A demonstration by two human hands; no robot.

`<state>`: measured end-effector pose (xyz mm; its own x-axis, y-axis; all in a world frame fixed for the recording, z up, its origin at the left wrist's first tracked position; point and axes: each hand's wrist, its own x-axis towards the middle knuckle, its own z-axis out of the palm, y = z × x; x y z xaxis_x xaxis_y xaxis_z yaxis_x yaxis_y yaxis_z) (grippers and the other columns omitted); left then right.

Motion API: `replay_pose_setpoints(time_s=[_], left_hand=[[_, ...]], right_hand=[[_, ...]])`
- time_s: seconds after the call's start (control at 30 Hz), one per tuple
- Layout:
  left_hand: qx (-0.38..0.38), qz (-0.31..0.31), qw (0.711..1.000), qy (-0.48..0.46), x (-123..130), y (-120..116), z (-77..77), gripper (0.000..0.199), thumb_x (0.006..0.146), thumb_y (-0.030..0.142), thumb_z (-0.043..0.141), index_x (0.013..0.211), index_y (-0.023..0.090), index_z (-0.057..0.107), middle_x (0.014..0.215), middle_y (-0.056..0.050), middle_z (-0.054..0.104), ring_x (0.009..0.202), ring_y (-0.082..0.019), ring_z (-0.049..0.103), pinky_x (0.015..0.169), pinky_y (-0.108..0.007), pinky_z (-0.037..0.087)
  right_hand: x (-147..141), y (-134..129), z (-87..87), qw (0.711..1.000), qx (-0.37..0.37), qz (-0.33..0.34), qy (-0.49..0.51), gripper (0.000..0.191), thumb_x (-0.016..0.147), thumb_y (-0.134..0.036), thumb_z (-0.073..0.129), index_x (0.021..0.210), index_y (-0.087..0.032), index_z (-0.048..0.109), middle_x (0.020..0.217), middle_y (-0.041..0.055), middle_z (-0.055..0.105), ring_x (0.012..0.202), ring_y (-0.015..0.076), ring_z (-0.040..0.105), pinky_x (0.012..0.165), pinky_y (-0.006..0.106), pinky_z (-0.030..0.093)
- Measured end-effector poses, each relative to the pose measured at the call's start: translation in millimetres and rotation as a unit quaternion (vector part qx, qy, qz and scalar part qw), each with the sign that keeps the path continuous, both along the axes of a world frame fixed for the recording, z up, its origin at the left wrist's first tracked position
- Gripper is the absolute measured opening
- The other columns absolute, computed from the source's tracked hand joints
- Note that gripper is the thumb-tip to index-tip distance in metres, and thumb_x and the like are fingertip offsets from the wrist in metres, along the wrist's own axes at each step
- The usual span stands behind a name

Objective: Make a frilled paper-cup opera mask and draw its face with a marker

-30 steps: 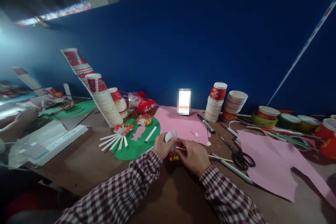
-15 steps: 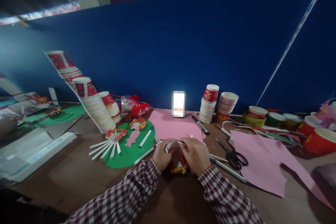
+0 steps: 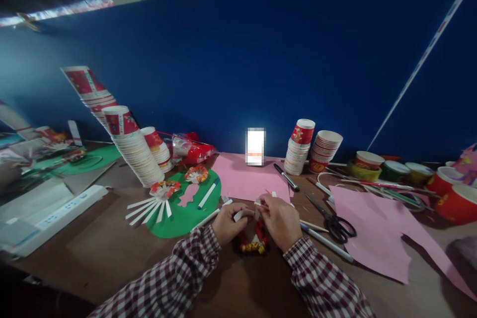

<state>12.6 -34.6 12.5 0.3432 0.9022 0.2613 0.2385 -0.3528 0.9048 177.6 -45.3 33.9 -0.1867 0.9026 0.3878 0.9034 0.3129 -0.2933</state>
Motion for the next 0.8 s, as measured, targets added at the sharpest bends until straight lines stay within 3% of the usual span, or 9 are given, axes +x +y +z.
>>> replay_pose_setpoints(time_s=[0.23,0.33,0.4,0.5,0.53,0.6,0.67,0.8], left_hand=[[-0.027,-0.118,0.993,0.011,-16.8,3.2,4.7,0.018,0.068,0.025,0.061,0.077,0.012,0.068,0.071,-0.005,0.062,0.063,-0.012,0.054,0.057,-0.021,0.041],[-0.036,-0.184,0.982,0.002,-22.7,4.4,7.0,0.035,0.058,0.038,0.071,0.083,0.013,0.068,0.082,-0.008,0.064,0.075,-0.017,0.056,0.066,-0.024,0.043],[-0.086,-0.214,0.972,-0.045,-24.0,5.5,5.4,0.051,0.057,0.054,0.066,0.087,0.013,0.067,0.088,-0.01,0.064,0.081,-0.021,0.057,0.071,-0.028,0.044],[-0.223,-0.183,0.938,-0.195,-21.4,9.6,-2.4,0.075,0.072,0.071,0.027,0.091,0.01,0.065,0.083,-0.013,0.065,0.076,-0.022,0.06,0.071,-0.035,0.045],[-0.25,-0.148,0.932,-0.219,-20.0,11.7,-5.5,0.074,0.073,0.07,0.026,0.091,0.009,0.065,0.081,-0.013,0.065,0.075,-0.022,0.06,0.071,-0.036,0.045],[-0.253,-0.065,0.941,-0.216,-17.2,16.3,-10.6,0.058,0.073,0.062,0.043,0.09,0.01,0.064,0.08,-0.011,0.065,0.073,-0.02,0.06,0.07,-0.034,0.046],[-0.213,-0.03,0.957,-0.194,-15.2,19.5,-13.4,0.043,0.065,0.047,0.063,0.09,0.011,0.063,0.083,-0.01,0.066,0.076,-0.019,0.06,0.073,-0.032,0.045],[-0.178,-0.09,0.966,-0.167,-12.9,17.8,-14.0,0.037,0.062,0.033,0.069,0.091,0.012,0.061,0.086,-0.009,0.065,0.082,-0.018,0.059,0.076,-0.03,0.044]], right_hand=[[1.1,3.1,-3.8,0.999,-0.026,-0.014,-0.019,0.016,0.084,-0.033,0.044,0.092,-0.024,0.055,0.08,0.0007,0.065,0.074,0.0164,0.059,0.06,0.024,0.035],[0.3,3.5,-4.0,0.998,-0.03,-0.023,-0.039,0.015,0.083,-0.033,0.046,0.089,-0.024,0.056,0.077,0.0005,0.065,0.072,0.0159,0.059,0.057,0.023,0.033],[-0.7,2.5,-3.5,0.998,-0.025,-0.026,-0.043,0.015,0.082,-0.033,0.046,0.089,-0.024,0.057,0.076,0.0004,0.065,0.07,0.0156,0.058,0.056,0.023,0.032],[-4.1,-1.3,-1.6,0.999,-0.008,-0.026,-0.03,0.014,0.082,-0.032,0.047,0.088,-0.024,0.057,0.075,0.0003,0.065,0.069,0.0154,0.058,0.056,0.023,0.031],[-5.9,-3.1,-0.7,0.999,0.001,-0.021,-0.025,0.014,0.082,-0.032,0.047,0.088,-0.024,0.057,0.075,0.0004,0.064,0.069,0.0156,0.057,0.056,0.023,0.031],[-10.1,-6.9,0.8,1.0,0.018,-0.001,-0.015,0.013,0.083,-0.031,0.046,0.089,-0.024,0.056,0.075,0.0006,0.063,0.07,0.0161,0.057,0.057,0.023,0.031],[-14.5,-10.0,1.5,0.999,0.031,0.022,-0.008,0.013,0.083,-0.03,0.046,0.089,-0.023,0.056,0.074,0.0012,0.063,0.07,0.0165,0.056,0.058,0.024,0.032],[-19.1,-11.9,-0.9,0.998,0.046,0.04,0.001,0.015,0.083,-0.03,0.047,0.093,-0.022,0.056,0.078,0.0023,0.063,0.071,0.0168,0.056,0.06,0.024,0.034]])
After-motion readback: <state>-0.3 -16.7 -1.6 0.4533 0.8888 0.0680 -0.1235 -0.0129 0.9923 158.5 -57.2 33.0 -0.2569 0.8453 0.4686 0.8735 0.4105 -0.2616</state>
